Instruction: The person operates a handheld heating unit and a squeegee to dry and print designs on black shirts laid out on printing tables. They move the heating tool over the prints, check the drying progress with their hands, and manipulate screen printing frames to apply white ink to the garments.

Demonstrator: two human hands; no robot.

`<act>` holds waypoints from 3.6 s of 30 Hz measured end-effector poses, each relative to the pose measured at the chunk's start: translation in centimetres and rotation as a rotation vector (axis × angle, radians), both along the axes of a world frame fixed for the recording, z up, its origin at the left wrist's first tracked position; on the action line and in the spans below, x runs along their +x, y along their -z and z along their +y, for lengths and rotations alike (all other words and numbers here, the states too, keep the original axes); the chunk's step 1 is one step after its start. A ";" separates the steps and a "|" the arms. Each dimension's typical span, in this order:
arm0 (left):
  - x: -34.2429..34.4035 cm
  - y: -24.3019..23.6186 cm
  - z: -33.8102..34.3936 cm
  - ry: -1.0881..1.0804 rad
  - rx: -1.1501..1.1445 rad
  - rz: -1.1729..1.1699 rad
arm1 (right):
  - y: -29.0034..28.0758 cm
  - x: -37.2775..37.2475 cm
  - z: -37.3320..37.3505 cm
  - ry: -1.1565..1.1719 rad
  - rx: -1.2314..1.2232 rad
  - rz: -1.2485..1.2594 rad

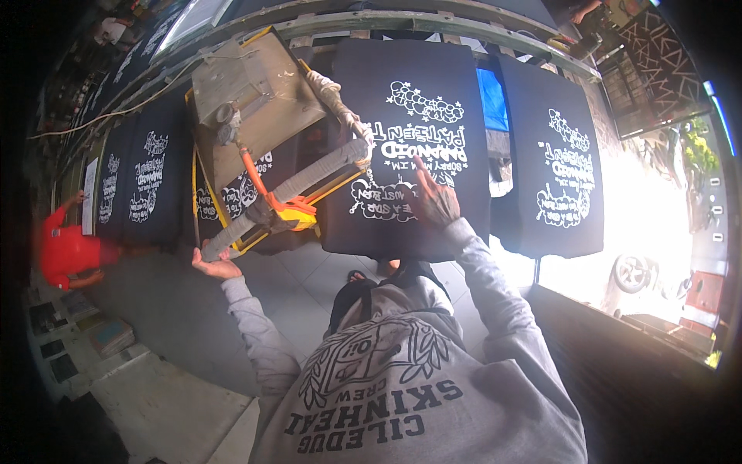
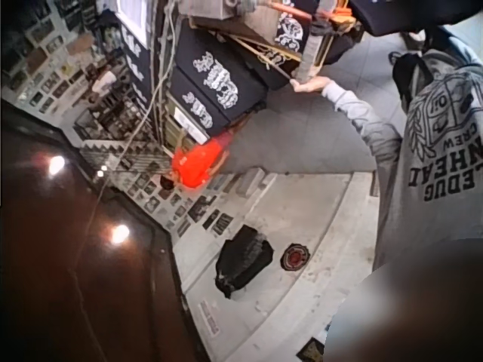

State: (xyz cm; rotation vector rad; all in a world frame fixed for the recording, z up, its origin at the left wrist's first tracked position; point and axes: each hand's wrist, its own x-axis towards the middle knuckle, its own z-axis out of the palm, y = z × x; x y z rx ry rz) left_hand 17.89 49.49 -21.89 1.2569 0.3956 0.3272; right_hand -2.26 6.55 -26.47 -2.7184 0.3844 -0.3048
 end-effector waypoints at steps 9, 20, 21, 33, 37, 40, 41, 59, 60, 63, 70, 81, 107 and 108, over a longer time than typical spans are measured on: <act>0.0 0.6 1.9 -0.016 0.042 0.007 | 1.0 5.8 0.2 -0.136 0.001 0.088; -0.7 -2.1 -0.8 -0.213 0.036 -0.022 | -3.7 -1.5 2.1 -0.004 0.071 0.078; -0.8 -2.0 -1.0 -0.233 0.043 -0.037 | -3.7 -3.4 2.0 -0.005 0.026 0.037; 0.0 -0.1 0.2 -0.093 0.004 -0.007 | -1.1 -11.2 -0.1 -0.056 0.032 0.089; -0.7 -1.6 -2.3 -0.160 -0.002 -0.011 | -2.9 -9.8 1.0 -0.043 0.075 -0.037; -0.4 0.2 2.2 -0.032 -0.056 -0.023 | -6.6 -3.6 3.0 0.091 0.387 -0.053; -0.5 0.7 3.1 -0.001 -0.073 -0.016 | -6.8 -0.7 3.1 0.004 0.170 -0.220; -5.3 -2.3 -0.8 0.063 -0.162 0.011 | -8.8 11.4 0.7 -0.427 0.247 -0.089; -6.0 -2.6 -1.1 0.011 -0.163 0.015 | -8.4 10.8 0.5 -0.488 0.193 -0.133; -8.0 -1.6 1.3 -0.024 -0.151 0.005 | -10.3 9.0 4.3 -0.463 0.331 -0.282; -12.4 -1.2 1.3 -0.154 -0.132 -0.020 | -7.9 10.5 2.9 -0.493 0.358 -0.161; -17.5 -2.7 0.5 -0.373 -0.062 -0.025 | -9.9 10.9 4.7 -0.579 0.401 -0.178; -18.5 -2.7 1.0 -0.397 0.024 -0.020 | -12.7 11.5 4.6 -0.144 0.921 0.133; -18.4 -3.0 1.1 -0.294 -0.025 -0.036 | -12.8 11.8 4.3 -0.151 0.929 0.149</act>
